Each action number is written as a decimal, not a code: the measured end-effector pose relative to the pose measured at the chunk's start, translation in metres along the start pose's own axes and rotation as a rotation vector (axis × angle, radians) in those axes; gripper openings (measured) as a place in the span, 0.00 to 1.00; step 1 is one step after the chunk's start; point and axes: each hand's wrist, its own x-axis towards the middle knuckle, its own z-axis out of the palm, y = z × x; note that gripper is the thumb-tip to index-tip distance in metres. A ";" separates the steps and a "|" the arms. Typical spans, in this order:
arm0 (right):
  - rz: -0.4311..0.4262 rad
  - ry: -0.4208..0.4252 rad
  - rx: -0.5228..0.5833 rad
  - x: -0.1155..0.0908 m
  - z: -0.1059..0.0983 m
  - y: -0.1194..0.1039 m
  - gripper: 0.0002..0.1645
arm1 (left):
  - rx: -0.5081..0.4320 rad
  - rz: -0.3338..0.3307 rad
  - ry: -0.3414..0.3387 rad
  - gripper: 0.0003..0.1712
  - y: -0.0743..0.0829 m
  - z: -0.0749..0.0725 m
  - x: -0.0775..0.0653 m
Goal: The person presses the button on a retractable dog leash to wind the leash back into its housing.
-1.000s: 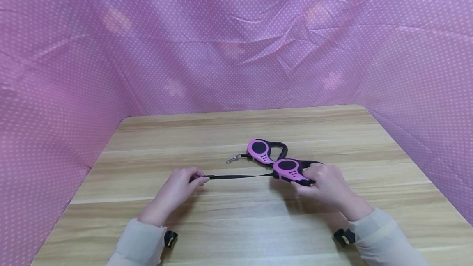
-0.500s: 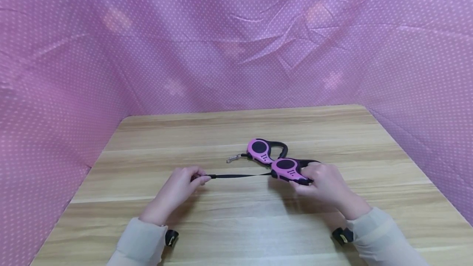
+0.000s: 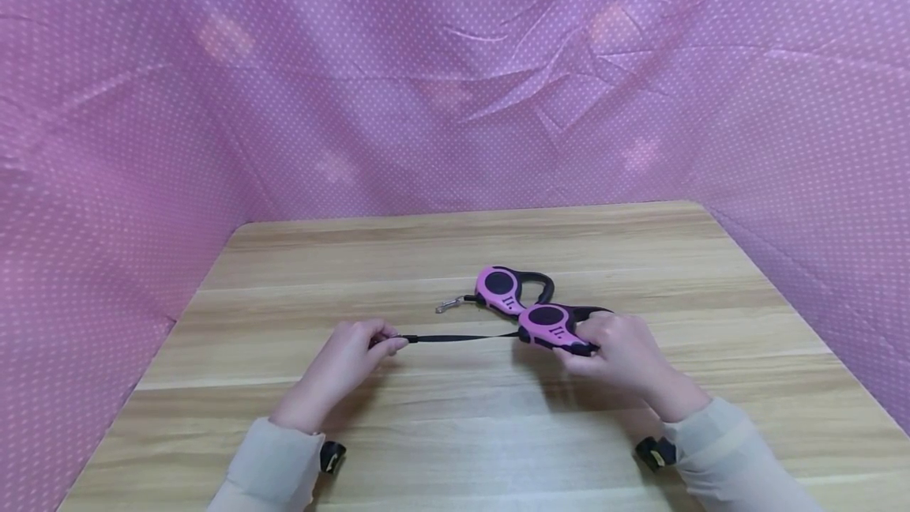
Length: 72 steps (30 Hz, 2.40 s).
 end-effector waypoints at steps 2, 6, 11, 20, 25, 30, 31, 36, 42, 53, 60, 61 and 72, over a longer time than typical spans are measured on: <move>-0.004 0.002 0.002 0.000 0.000 0.000 0.27 | -0.001 0.003 0.001 0.08 0.001 0.000 0.000; -0.015 0.012 0.006 0.001 0.001 -0.001 0.28 | -0.001 0.013 0.003 0.08 0.001 0.001 0.000; -0.021 0.014 0.008 0.003 0.002 -0.003 0.28 | 0.001 0.029 0.011 0.07 0.001 0.003 0.001; -0.025 0.013 0.009 0.004 0.004 -0.004 0.28 | -0.014 0.017 0.013 0.07 0.004 0.006 0.001; -0.034 0.026 0.011 0.005 0.005 -0.005 0.29 | -0.011 0.032 0.021 0.06 0.005 0.007 0.001; -0.037 0.025 0.015 0.006 0.006 -0.005 0.30 | -0.008 0.040 0.024 0.06 0.006 0.007 0.002; -0.037 0.025 0.016 0.006 0.006 -0.005 0.30 | -0.007 0.040 0.023 0.06 0.006 0.008 0.002; -0.038 0.027 0.022 0.006 0.007 -0.007 0.31 | -0.005 0.049 0.025 0.06 0.006 0.008 0.002; -0.045 0.034 0.029 0.008 0.008 -0.009 0.29 | 0.003 0.050 0.022 0.06 0.007 0.009 0.002; -0.033 0.024 0.047 0.011 0.009 -0.013 0.28 | -0.002 0.045 0.003 0.06 0.014 0.009 0.003; -0.032 0.016 0.055 0.013 0.009 -0.015 0.27 | -0.017 0.009 -0.022 0.06 0.020 0.009 0.003; -0.029 0.013 0.054 0.013 0.009 -0.016 0.28 | -0.016 0.009 -0.021 0.06 0.020 0.009 0.004; -0.024 0.010 0.044 0.015 0.010 -0.017 0.30 | -0.021 0.044 -0.015 0.06 0.020 0.012 0.004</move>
